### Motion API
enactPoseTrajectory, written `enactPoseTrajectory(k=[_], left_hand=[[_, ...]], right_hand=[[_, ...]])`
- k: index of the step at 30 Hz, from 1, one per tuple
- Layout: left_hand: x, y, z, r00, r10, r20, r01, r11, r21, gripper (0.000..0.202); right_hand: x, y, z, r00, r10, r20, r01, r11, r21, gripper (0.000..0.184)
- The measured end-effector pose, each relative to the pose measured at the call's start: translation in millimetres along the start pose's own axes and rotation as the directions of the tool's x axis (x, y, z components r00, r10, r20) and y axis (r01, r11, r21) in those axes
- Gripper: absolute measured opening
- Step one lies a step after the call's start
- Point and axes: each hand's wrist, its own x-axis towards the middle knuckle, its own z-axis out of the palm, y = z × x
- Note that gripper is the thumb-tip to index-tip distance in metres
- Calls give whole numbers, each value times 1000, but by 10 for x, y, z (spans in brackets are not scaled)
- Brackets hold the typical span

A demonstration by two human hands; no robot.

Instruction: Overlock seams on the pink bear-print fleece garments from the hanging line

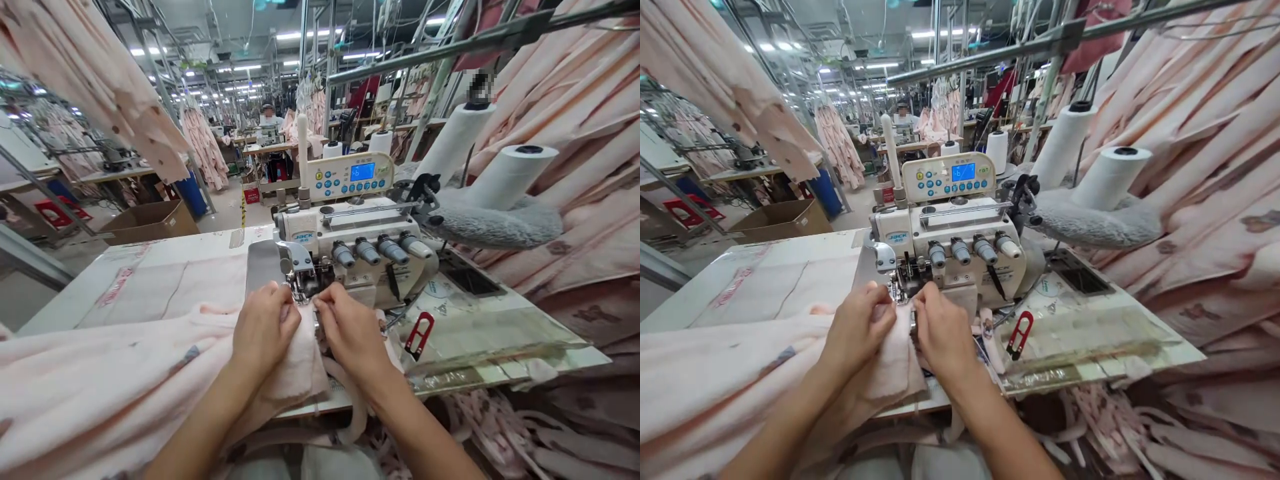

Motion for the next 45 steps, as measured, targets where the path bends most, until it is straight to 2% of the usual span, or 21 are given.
enactPoseTrajectory(k=[3, 5, 8, 9, 10, 11, 12, 13, 14, 16, 20, 23, 27, 30, 33, 35, 38, 42, 45], left_hand=[[8, 11, 25, 1000, -1, -11, 2, 994, 107, 13], [9, 7, 24, 1000, 0, -9, 2, 989, 149, 13], [-26, -6, -27, 1000, 20, -7, -19, 993, 115, 15], [-55, -7, -53, 999, 33, -38, -30, 995, 91, 15], [-95, -5, -81, 995, 51, -88, -45, 997, 69, 16], [-144, 1, -105, 987, 78, -143, -72, 996, 48, 16], [-201, 11, -122, 974, 117, -192, -113, 993, 30, 17], [-261, 25, -129, 962, 161, -221, -161, 987, 17, 19], [-319, 41, -124, 953, 206, -220, -209, 978, 13, 22], [-410, 77, -84, 953, 262, -155, -259, 965, 37, 29], [-429, 128, 26, 972, 231, -48, -220, 960, 175, 37], [-353, 135, 48, 970, 240, -40, -225, 947, 231, 39], [-374, 105, 29, 944, 311, -113, -279, 931, 234, 38], [-585, 39, 72, 903, 361, -232, -338, 931, 137, 37], [-827, -65, 179, 883, 345, -319, -335, 938, 87, 32], [-912, -125, 238, 875, 353, -330, -337, 935, 107, 29], [-907, -143, 233, 838, 391, -381, -376, 919, 118, 21], [-858, -18, 116, 804, 399, -441, -439, 898, 12, 15], [-896, 64, 85, 791, 411, -453, -473, 881, -27, 14]], right_hand=[[-33, -16, 28, 997, -63, -51, 56, 991, -121, 18], [-123, -64, 5, 979, -148, -141, 118, 972, -203, 19], [-359, -136, -23, 875, -285, -391, 221, 954, -201, 16], [-444, -145, -10, 864, -274, -422, 239, 962, -135, 18], [-520, -142, 20, 890, -225, -397, 229, 973, -39, 18], [-582, -131, 63, 938, -151, -312, 183, 980, 75, 16], [-626, -114, 114, 981, -62, -185, 97, 978, 185, 15], [-653, -95, 168, 998, 22, -52, -7, 961, 278, 15], [-663, -80, 217, 995, 87, 56, -101, 928, 358, 18], [-654, -63, 282, 972, 148, 181, -222, 829, 513, 24], [-614, -68, 279, 949, 163, 269, -311, 605, 733, 30], [-586, -64, 266, 939, 175, 295, -343, 491, 801, 34], [-523, -65, 285, 923, 205, 325, -379, 339, 861, 35], [-524, -82, 273, 913, 212, 348, -392, 225, 892, 33], [-617, -97, 242, 896, 169, 411, -435, 147, 888, 31], [-706, -99, 230, 891, 161, 425, -448, 156, 880, 30], [-813, -109, 226, 884, 199, 424, -462, 228, 857, 28], [-842, -173, 188, 880, 235, 413, -472, 332, 817, 25], [-846, -226, 138, 885, 226, 408, -465, 371, 803, 28]])
